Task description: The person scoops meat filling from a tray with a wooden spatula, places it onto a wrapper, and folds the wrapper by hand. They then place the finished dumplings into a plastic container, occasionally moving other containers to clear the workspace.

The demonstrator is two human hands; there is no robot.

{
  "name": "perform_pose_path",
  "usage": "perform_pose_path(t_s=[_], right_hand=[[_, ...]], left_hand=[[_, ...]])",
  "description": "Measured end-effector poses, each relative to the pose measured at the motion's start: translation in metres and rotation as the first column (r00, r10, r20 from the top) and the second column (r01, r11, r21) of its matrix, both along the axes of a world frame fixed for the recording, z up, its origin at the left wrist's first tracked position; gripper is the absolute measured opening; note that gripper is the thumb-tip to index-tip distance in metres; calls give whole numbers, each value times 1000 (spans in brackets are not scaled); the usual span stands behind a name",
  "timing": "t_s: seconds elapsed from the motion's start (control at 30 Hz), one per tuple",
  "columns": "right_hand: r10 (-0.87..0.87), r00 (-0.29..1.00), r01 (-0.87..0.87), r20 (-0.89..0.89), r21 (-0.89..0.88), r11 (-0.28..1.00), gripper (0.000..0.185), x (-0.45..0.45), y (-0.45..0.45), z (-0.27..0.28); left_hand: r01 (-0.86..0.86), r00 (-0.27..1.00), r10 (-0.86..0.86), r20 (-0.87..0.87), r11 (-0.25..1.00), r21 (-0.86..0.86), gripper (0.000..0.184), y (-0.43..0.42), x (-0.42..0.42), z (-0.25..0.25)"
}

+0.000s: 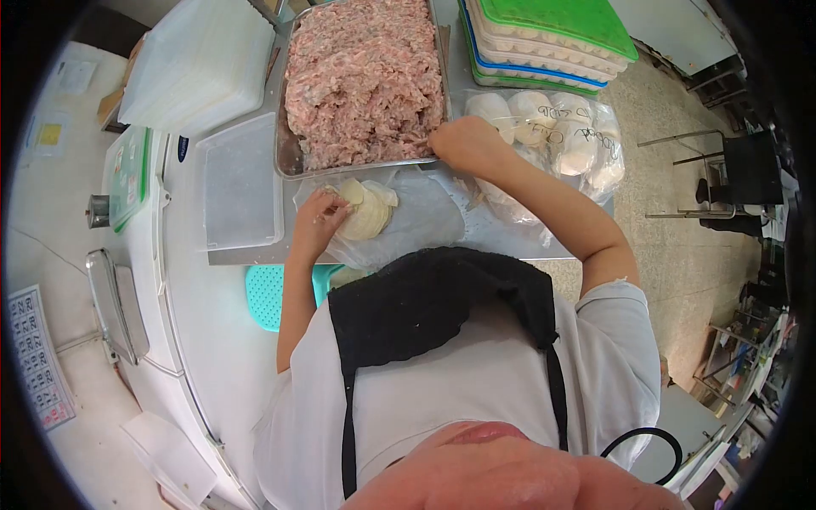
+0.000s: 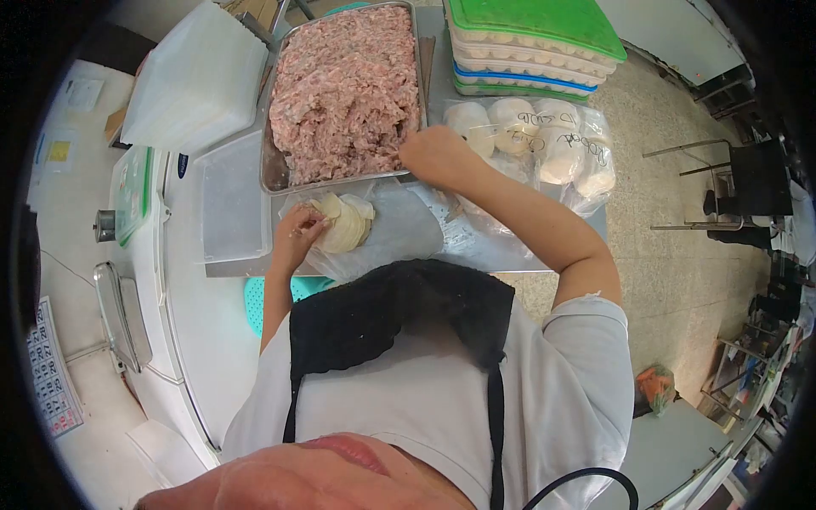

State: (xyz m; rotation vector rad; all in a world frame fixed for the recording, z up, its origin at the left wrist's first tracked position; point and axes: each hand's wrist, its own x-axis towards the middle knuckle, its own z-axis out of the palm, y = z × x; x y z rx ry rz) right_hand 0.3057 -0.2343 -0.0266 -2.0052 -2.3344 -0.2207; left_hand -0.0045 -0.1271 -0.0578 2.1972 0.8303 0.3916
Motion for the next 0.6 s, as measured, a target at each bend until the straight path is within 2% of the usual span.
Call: perform_pose_path(t_s=[0.03,0.07,0.17,0.23,0.27,0.33,0.37,0.43,0.47,0.53,0.57,0.6], right_hand=[[45,997,-45,-70,-5,999,14,-3,-6,-1],[45,997,-45,-65,-9,999,14,-4,-9,-1],[-22,997,16,-81,-78,997,19,-2,-19,1],[-128,961,93,-246,-148,985,26,3,-21,6],[-132,962,98,-240,-147,984,26,7,-21,7],[-187,888,126,-419,-167,978,29,12,-18,12],[-187,891,125,-414,-172,977,29,12,-14,14],[-303,941,260,-153,-247,933,29,2,-5,36],[-305,941,262,-150,-252,932,29,-7,-3,30],[-232,972,232,40,-327,916,29,-26,-2,19],[-236,971,239,49,-326,915,29,-27,-3,20],[-311,943,257,-121,-329,909,29,-26,-7,23]], left_hand=[[-2,1000,4,25,997,-72,14,2,-2,2],[-2,1000,4,30,997,-76,14,4,-3,4],[89,995,-89,33,996,-8,11,12,-6,9],[111,993,-110,31,992,-59,10,18,-8,12],[116,993,-114,38,992,-59,10,22,-8,14],[169,977,-164,133,985,-23,11,29,-7,15],[166,977,-161,138,986,-28,11,32,-7,17],[233,967,-232,108,973,8,12,39,-8,17],[234,966,-233,111,972,3,12,41,-9,15],[277,951,-267,159,960,-49,15,44,-6,14],[282,948,-271,168,958,-48,15,44,-5,15],[237,957,-198,211,955,-179,15,42,-3,19]])
